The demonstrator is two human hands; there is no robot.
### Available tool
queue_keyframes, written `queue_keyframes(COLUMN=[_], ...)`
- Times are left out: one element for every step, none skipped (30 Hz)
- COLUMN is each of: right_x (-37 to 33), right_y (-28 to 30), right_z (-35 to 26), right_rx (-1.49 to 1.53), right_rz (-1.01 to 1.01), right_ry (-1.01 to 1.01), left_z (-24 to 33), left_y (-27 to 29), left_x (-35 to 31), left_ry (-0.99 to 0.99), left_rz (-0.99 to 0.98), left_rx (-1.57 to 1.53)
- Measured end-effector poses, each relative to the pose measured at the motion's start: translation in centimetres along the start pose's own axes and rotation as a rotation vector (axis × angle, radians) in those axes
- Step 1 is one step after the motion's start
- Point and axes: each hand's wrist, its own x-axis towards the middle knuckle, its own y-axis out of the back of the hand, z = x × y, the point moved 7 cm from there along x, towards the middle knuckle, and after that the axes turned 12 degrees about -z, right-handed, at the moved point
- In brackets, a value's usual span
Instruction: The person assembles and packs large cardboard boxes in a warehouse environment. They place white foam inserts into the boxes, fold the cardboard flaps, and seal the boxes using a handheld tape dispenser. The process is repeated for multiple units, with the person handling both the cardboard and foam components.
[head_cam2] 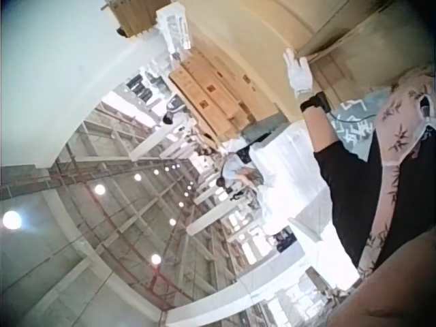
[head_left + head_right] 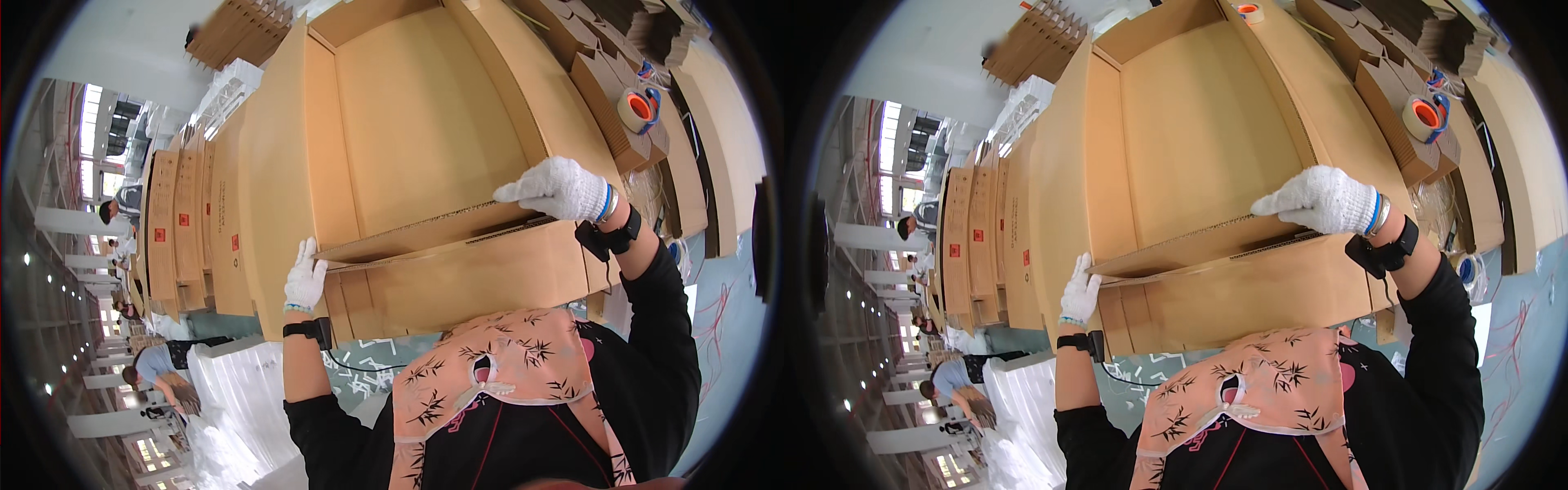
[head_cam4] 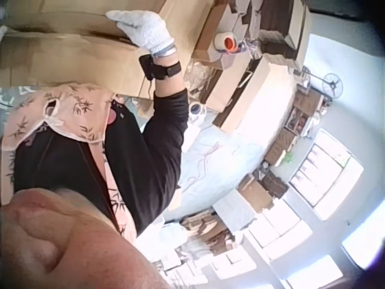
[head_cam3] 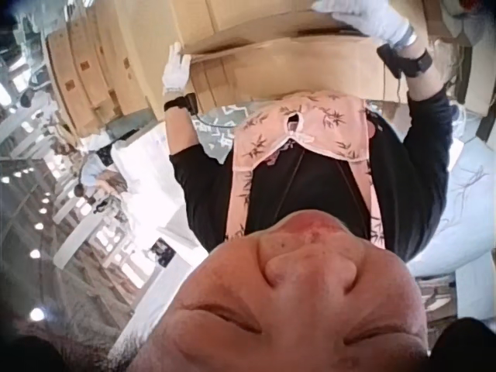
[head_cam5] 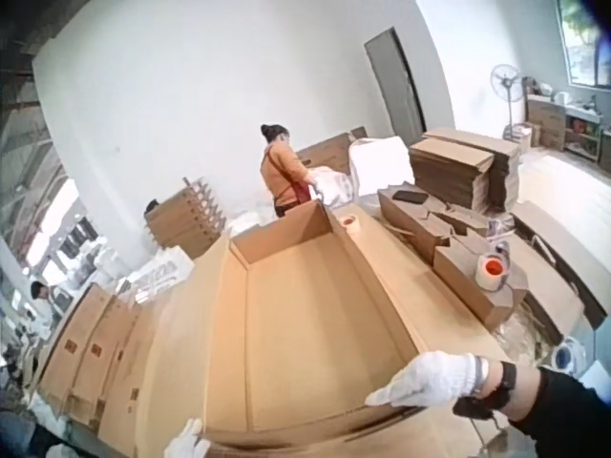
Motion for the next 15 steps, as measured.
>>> queue_keyframes(right_x=[0.1,-0.1,-0.4,-0.8,-1.3,-1.2,-0.9,-0.8,-1.0,-1.1,-0.8,-1.3,-2.1,-2.9,-4.0], right_y=[-0.7,-1.4,-2.9,-4.3,-5.4,-5.3,-5.4,-5.7,-6.0,-6.0,-6.2,-6.5,-7.1,-7.6,-8.2], right_z=[0.2,0.4,1.6,3.0,4.2,3.9,3.8,4.0,4.6,3.9,3.3,2.1,0.7,-1.0,-1.9], right_rx=[0.035,-0.059,-0.201,-0.340,-0.467,-0.450,-0.467,-0.484,-0.478,-0.477,-0.513,-0.513,-0.510,-0.521,-0.522], right_rz=[-0.028,-0.013,-0.083,-0.150,-0.214,-0.204,-0.175,-0.139,-0.073,0.046,-0.052,0.094,0.313,0.470,0.523], right_ry=[-0.011,0.022,-0.059,-0.146,-0.238,-0.257,-0.267,-0.286,-0.288,-0.247,-0.462,-0.426,-0.296,-0.254,-0.266], left_z=[0.0,0.7,1.9,3.7,5.8,7.9,8.4,9.1,9.7,9.3,9.3,9.5,9.7,9.7,10.0], left_y=[0.1,0.5,1.2,2.0,3.0,3.6,2.4,1.2,-0.4,-1.4,-1.7,-1.5,-1.6,-1.7,-2.3], left_x=[-0.7,-0.7,-0.2,-0.2,-0.5,-0.8,-0.3,-0.5,-0.3,0.4,0.7,0.7,0.5,0.3,0.6], left_ry=[-0.023,-0.061,-0.114,-0.232,-0.354,-0.491,-0.519,-0.554,-0.426,-0.429,-0.457,-0.498,-0.526,-0.648,-0.697], left_rz=[0.029,0.052,0.074,0.151,0.222,0.298,0.134,-0.033,-0.166,-0.201,-0.222,-0.238,-0.256,-0.241,-0.256], left_rx=[0.029,0.060,0.092,0.117,0.148,0.173,0.140,0.117,0.243,0.267,0.292,0.275,0.317,0.385,0.342])
